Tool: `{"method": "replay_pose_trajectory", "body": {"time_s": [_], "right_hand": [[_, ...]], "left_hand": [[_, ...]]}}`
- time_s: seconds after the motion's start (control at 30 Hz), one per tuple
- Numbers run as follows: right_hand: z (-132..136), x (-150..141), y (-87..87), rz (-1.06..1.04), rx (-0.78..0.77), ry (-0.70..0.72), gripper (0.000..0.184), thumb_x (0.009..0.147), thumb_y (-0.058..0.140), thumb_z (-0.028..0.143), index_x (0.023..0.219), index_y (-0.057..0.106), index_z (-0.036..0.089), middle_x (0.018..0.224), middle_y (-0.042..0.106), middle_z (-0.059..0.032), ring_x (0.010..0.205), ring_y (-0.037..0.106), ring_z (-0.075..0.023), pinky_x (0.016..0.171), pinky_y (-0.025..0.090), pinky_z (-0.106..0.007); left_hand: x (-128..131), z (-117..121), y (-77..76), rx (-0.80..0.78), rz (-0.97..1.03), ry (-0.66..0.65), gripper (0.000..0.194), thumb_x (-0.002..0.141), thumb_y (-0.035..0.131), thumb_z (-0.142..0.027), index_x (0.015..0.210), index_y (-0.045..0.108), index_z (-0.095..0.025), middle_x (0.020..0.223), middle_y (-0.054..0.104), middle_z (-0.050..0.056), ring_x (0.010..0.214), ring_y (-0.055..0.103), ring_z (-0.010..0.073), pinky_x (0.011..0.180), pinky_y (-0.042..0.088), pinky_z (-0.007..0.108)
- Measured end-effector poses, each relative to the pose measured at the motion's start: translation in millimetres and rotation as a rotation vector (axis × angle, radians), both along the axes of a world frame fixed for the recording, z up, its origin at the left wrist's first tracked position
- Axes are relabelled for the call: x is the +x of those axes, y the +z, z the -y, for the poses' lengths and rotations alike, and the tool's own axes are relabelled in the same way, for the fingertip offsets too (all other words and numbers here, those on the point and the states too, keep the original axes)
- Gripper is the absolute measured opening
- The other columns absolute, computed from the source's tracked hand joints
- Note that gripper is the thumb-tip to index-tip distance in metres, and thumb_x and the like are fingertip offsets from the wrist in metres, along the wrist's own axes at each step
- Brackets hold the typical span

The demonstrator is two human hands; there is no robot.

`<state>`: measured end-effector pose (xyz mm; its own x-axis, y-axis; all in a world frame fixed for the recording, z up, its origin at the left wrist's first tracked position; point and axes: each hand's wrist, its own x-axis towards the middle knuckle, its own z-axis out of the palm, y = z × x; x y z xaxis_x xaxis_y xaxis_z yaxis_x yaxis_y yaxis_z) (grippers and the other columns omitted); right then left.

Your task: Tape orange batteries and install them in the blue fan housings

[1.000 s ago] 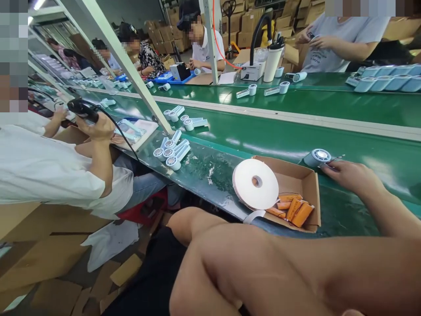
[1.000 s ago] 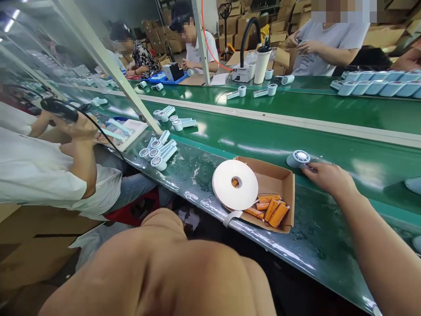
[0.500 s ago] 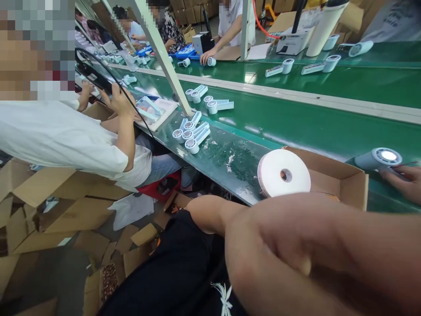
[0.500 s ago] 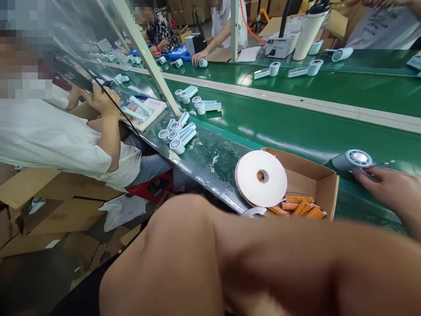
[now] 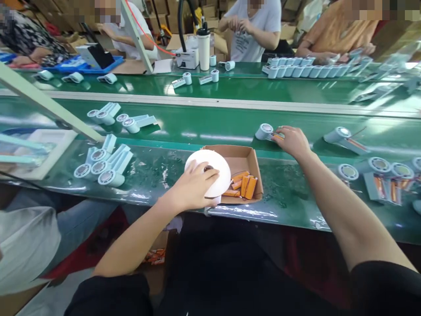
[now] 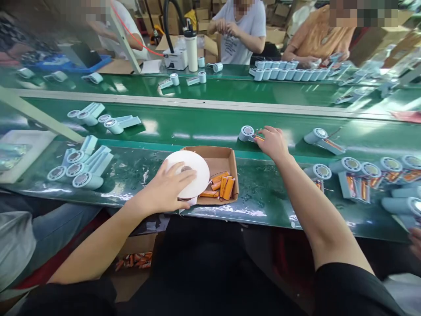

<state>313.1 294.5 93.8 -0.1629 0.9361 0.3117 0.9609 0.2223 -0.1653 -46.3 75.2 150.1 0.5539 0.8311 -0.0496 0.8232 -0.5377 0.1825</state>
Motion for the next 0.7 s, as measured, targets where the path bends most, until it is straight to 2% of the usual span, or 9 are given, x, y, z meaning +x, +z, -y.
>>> {"method": "replay_pose_trajectory", "body": {"time_s": [0.1, 0.17, 0.27, 0.33, 0.4, 0.5, 0.57, 0.63, 0.7], "right_hand": [[33.6, -1.2, 13.6, -0.118, 0.083, 0.102, 0.027, 0.093, 0.067, 0.035, 0.11, 0.082, 0.021, 0.129, 0.076, -0.0151, 0.118, 0.069, -0.0342, 0.105, 0.051, -0.05], [65.9, -9.9, 29.5, -0.236, 0.037, 0.173, 0.029, 0.096, 0.063, 0.04, 0.109, 0.082, 0.022, 0.117, 0.079, -0.0129, 0.105, 0.073, -0.0314, 0.096, 0.056, -0.046], [121.1, -38.9, 51.2, -0.426, -0.219, 0.309, 0.037, 0.099, 0.061, 0.048, 0.108, 0.082, 0.019, 0.096, 0.081, -0.0095, 0.079, 0.072, -0.0239, 0.076, 0.057, -0.037], [154.7, -67.2, 58.1, -0.552, -0.423, 0.469, 0.044, 0.099, 0.063, 0.055, 0.115, 0.08, 0.017, 0.089, 0.08, -0.0077, 0.073, 0.071, -0.0208, 0.07, 0.055, -0.032], [182.1, -98.3, 58.5, -0.665, -0.638, 0.672, 0.058, 0.092, 0.071, 0.063, 0.126, 0.075, 0.015, 0.082, 0.078, -0.0045, 0.069, 0.07, -0.0187, 0.065, 0.052, -0.028], [213.3, -139.3, 52.8, -0.773, -0.883, 0.942, 0.054, 0.096, 0.067, 0.065, 0.111, 0.078, 0.013, 0.067, 0.07, 0.0001, 0.057, 0.063, -0.0141, 0.056, 0.045, -0.023], [228.9, -157.2, 48.8, -0.701, -0.908, 1.128, 0.042, 0.105, 0.061, 0.05, 0.094, 0.079, 0.015, 0.064, 0.068, 0.0003, 0.055, 0.059, -0.0118, 0.054, 0.041, -0.022], [237.1, -166.4, 46.3, -0.468, -0.824, 1.312, 0.032, 0.106, 0.062, 0.036, 0.086, 0.079, 0.018, 0.066, 0.071, -0.0001, 0.057, 0.06, -0.0115, 0.053, 0.036, -0.024], [233.5, -169.1, 45.3, -0.191, -0.701, 1.385, 0.025, 0.104, 0.067, 0.036, 0.087, 0.08, 0.022, 0.07, 0.074, -0.0002, 0.061, 0.061, -0.0128, 0.053, 0.033, -0.026]], "left_hand": [[-9.8, 7.4, 4.9, -0.008, -0.178, 0.081, 0.077, 0.081, 0.084, -0.041, 0.152, 0.056, -0.028, 0.162, 0.054, 0.009, 0.154, 0.034, 0.0462, 0.124, 0.02, 0.078], [-23.1, 12.0, 6.2, 0.003, -0.191, 0.103, 0.077, 0.082, 0.081, -0.03, 0.154, 0.054, -0.027, 0.159, 0.056, 0.01, 0.153, 0.036, 0.0441, 0.122, 0.034, 0.072], [-42.9, 23.2, 1.5, 0.196, -0.041, 0.153, 0.068, 0.087, 0.078, -0.033, 0.149, 0.055, -0.019, 0.144, 0.065, 0.017, 0.141, 0.048, 0.0407, 0.114, 0.049, 0.058], [-49.6, 33.4, -4.8, 0.434, 0.097, 0.226, 0.071, 0.087, 0.08, -0.04, 0.148, 0.054, -0.016, 0.137, 0.066, 0.019, 0.138, 0.05, 0.0426, 0.115, 0.047, 0.059], [-51.0, 43.3, -11.4, 0.605, 0.183, 0.252, 0.069, 0.089, 0.079, -0.038, 0.149, 0.052, -0.019, 0.136, 0.066, 0.018, 0.141, 0.048, 0.0434, 0.119, 0.042, 0.062], [-53.9, 53.9, -19.7, 0.653, 0.265, 0.278, 0.058, 0.091, 0.074, -0.022, 0.145, 0.055, -0.026, 0.137, 0.067, 0.013, 0.145, 0.047, 0.0397, 0.123, 0.039, 0.061], [-62.2, 58.8, -25.5, 0.622, 0.39, 0.429, 0.054, 0.088, 0.077, -0.024, 0.138, 0.06, -0.026, 0.136, 0.067, 0.012, 0.143, 0.051, 0.0387, 0.122, 0.042, 0.06], [-73.8, 64.4, -33.2, 0.536, 0.599, 0.661, 0.055, 0.082, 0.085, -0.035, 0.131, 0.063, -0.023, 0.13, 0.069, 0.013, 0.133, 0.06, 0.0382, 0.114, 0.052, 0.057], [-82.6, 71.6, -43.0, 0.419, 0.823, 0.841, 0.063, 0.078, 0.088, -0.047, 0.13, 0.063, -0.021, 0.124, 0.07, 0.014, 0.119, 0.069, 0.0353, 0.103, 0.061, 0.054]]}}
